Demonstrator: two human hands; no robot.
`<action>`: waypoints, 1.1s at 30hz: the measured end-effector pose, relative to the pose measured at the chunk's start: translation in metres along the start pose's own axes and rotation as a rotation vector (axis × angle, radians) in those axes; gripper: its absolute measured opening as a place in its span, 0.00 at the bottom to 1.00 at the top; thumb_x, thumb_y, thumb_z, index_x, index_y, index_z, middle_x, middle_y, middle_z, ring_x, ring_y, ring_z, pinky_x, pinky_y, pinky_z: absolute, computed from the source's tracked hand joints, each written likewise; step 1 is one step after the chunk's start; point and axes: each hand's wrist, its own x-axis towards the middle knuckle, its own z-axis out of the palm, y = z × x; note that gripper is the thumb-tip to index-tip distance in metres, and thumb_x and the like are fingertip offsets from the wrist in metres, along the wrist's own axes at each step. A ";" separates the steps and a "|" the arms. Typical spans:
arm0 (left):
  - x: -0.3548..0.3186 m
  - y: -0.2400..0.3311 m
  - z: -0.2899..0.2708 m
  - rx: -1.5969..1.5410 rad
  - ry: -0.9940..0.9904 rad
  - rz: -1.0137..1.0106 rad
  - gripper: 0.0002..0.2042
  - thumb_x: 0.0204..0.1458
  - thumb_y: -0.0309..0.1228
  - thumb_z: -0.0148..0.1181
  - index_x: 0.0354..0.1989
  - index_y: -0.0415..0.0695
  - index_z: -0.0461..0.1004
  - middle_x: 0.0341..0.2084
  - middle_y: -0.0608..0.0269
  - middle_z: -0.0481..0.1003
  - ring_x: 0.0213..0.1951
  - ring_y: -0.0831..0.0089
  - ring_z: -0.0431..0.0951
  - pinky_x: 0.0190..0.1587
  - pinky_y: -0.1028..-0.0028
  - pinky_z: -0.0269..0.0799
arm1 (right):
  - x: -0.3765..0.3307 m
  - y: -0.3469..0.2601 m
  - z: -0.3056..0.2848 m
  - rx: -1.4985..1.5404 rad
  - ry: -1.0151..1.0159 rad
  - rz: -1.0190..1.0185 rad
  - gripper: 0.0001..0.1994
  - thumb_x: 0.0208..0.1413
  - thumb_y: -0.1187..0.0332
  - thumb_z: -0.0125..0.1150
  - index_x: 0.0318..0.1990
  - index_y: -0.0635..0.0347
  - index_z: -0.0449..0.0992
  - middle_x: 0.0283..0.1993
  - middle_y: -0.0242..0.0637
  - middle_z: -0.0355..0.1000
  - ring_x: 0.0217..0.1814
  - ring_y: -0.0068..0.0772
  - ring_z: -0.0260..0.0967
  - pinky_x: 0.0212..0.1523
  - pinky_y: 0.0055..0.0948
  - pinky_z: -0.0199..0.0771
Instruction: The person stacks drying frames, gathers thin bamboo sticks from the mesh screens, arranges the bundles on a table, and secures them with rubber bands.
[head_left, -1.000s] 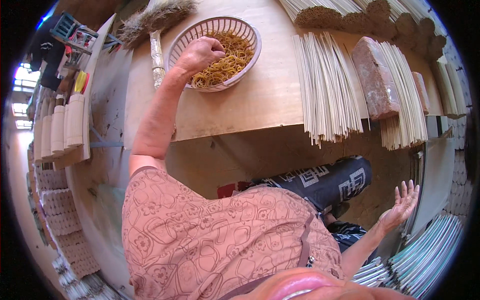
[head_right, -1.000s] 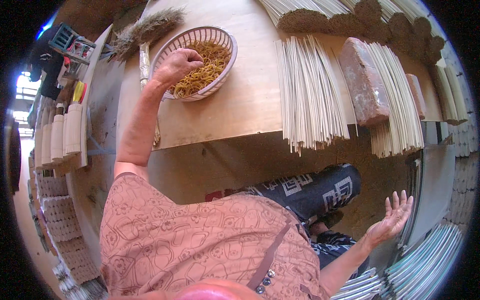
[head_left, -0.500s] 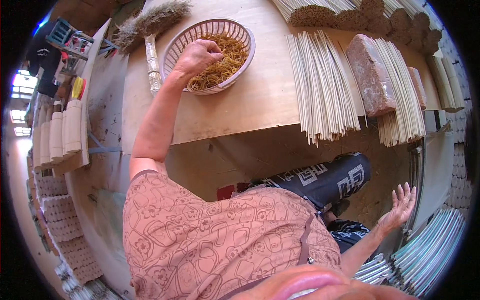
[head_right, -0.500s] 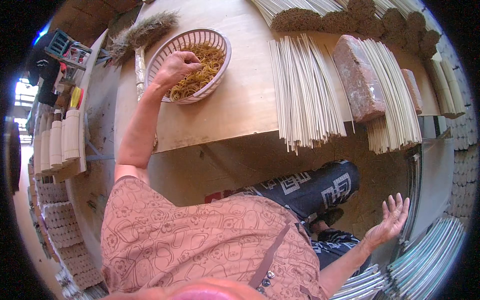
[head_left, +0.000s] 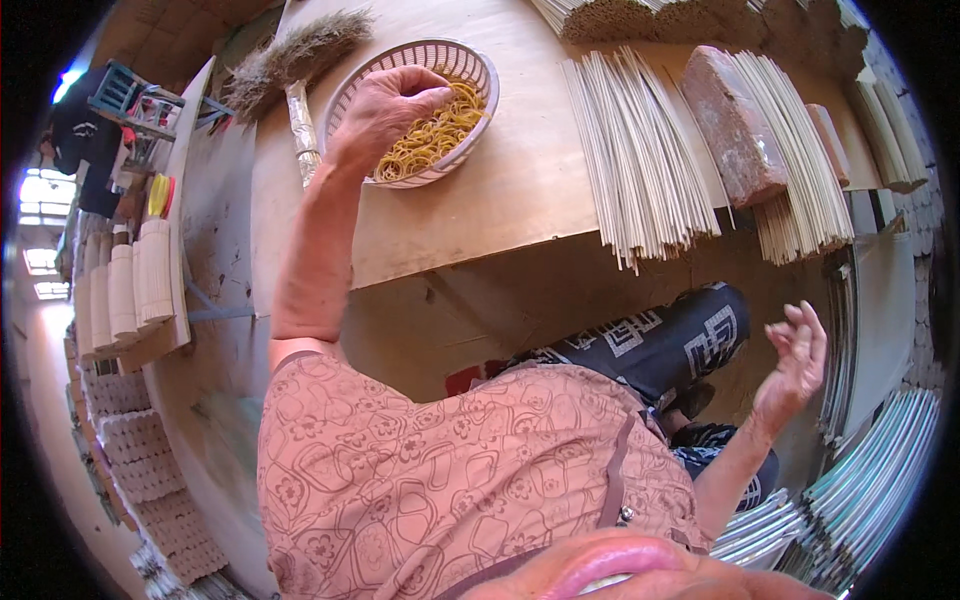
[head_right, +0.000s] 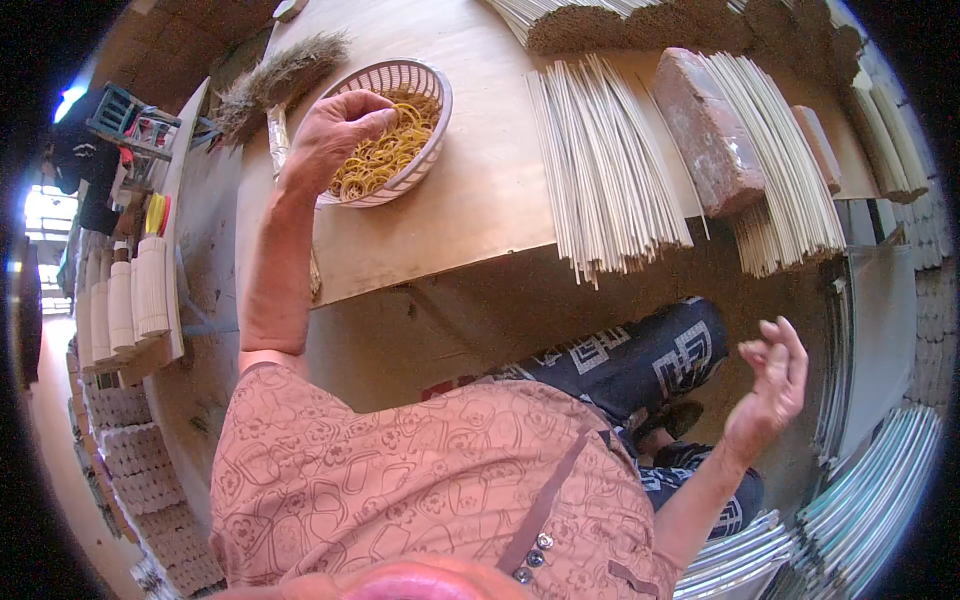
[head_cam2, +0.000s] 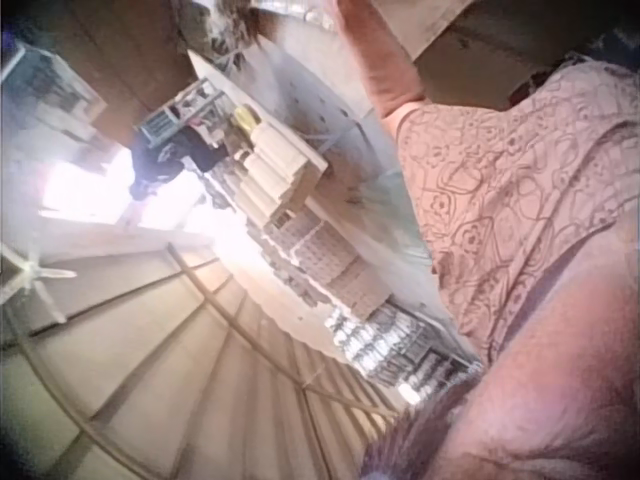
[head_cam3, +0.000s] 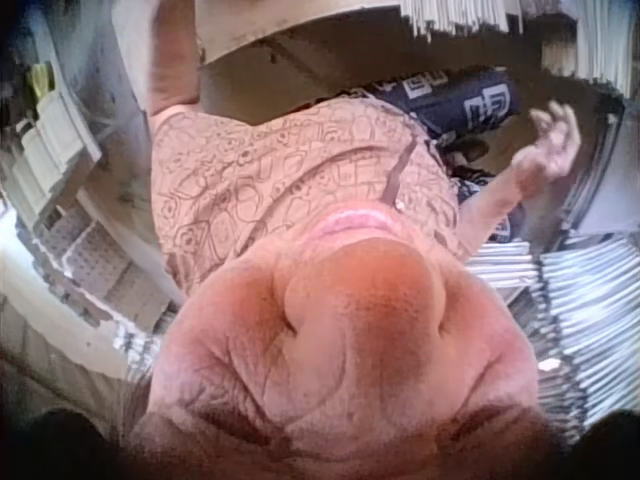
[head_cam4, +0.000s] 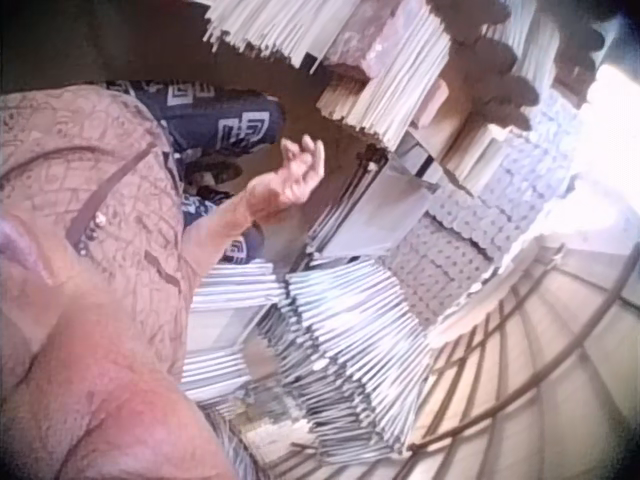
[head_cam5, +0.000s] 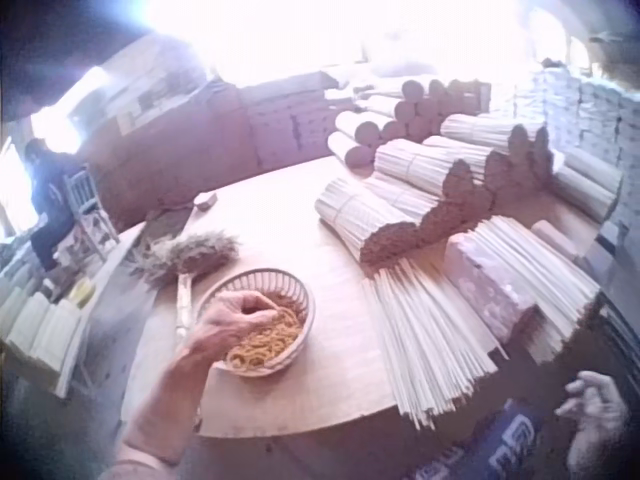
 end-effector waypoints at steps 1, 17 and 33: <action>0.004 -0.005 -0.004 0.190 0.026 -0.041 0.10 0.56 0.32 0.64 0.38 0.36 0.80 0.28 0.68 0.78 0.30 0.82 0.74 0.36 0.79 0.71 | -0.002 0.000 0.010 -0.047 -0.073 -0.038 0.15 0.67 0.68 0.50 0.56 0.65 0.73 0.49 0.40 0.75 0.40 0.22 0.72 0.45 0.27 0.77; -0.029 0.004 0.002 -0.192 0.033 -0.071 0.06 0.57 0.31 0.63 0.36 0.41 0.79 0.29 0.67 0.80 0.25 0.86 0.72 0.26 0.85 0.66 | -0.019 -0.002 0.033 0.064 -0.246 0.078 0.14 0.66 0.69 0.53 0.55 0.64 0.74 0.44 0.37 0.77 0.38 0.19 0.72 0.43 0.21 0.74; -0.077 0.056 0.149 -0.933 -0.594 -0.208 0.07 0.60 0.28 0.60 0.40 0.38 0.73 0.30 0.59 0.78 0.25 0.83 0.75 0.18 0.89 0.58 | -0.024 0.005 0.148 0.695 -0.777 0.410 0.17 0.65 0.59 0.56 0.52 0.65 0.74 0.42 0.39 0.78 0.40 0.25 0.77 0.39 0.24 0.81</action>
